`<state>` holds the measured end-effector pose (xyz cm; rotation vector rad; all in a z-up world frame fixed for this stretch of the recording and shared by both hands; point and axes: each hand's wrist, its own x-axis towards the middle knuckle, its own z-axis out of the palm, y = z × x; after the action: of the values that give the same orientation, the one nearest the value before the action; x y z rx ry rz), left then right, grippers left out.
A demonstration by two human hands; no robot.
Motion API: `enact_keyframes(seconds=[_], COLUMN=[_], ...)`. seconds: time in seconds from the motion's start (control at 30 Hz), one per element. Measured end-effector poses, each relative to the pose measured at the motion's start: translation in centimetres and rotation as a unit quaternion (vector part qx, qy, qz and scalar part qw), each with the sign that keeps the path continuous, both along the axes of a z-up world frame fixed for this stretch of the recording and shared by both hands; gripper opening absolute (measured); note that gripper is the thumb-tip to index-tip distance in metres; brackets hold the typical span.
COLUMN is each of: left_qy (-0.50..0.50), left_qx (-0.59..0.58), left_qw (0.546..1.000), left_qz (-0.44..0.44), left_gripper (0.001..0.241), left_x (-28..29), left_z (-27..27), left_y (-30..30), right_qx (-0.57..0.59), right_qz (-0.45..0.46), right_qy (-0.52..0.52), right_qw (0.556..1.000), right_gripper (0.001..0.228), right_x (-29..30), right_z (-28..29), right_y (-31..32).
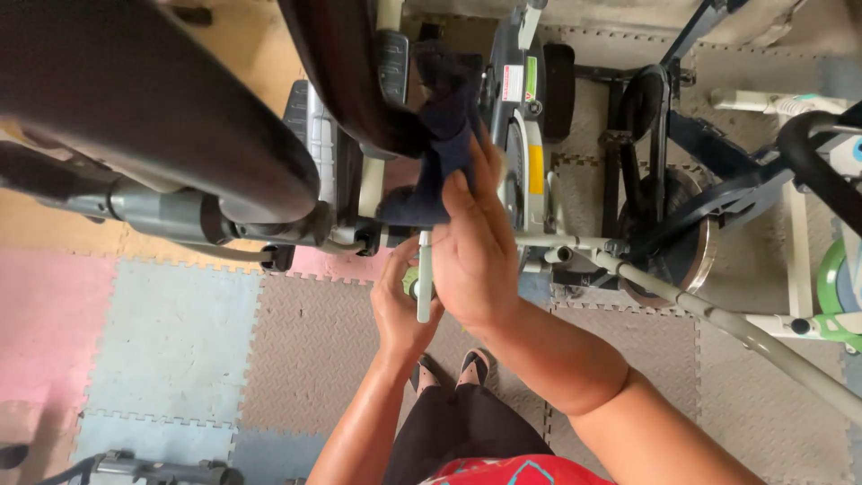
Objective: Cleaning and wiping down various elliptical machines and exercise bikes using a spray bottle and cloth.
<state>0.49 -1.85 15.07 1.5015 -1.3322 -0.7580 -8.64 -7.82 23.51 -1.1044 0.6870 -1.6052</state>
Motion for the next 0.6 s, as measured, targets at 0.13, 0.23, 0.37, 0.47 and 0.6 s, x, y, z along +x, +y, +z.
enact_keyframes(seconds=[0.13,0.23,0.37,0.47,0.6], left_qy=[0.007,-0.007,-0.011,-0.004,-0.015], left_qx=[-0.057,-0.077,-0.056,-0.063,-0.070], left_qw=[0.998,0.997,0.997,0.996,0.995], left_qz=[0.011,0.023,0.052,0.055,0.071], left_gripper=[0.062,0.059,0.059,0.058,0.060], left_x=[0.4,0.8,0.8,0.8,0.8], left_z=[2.2,3.3,4.2,5.7,5.9], left_y=[1.1,2.4,3.9,4.6,5.6], right_qx=[-0.003,-0.097,-0.199,-0.159,-0.161], right_qz=[0.105,0.073,0.002,0.070,0.163], right_qy=[-0.087,0.056,0.222,0.179,0.177], right_qw=[0.991,0.991,0.955,0.968,0.957], right_gripper=[0.046,0.048,0.049,0.049,0.052], right_x=[0.9,1.1,1.0,0.3,-2.4], right_z=[4.9,6.8,4.7,3.2,0.2], right_y=[1.0,0.5,-3.9,-8.6,-12.5])
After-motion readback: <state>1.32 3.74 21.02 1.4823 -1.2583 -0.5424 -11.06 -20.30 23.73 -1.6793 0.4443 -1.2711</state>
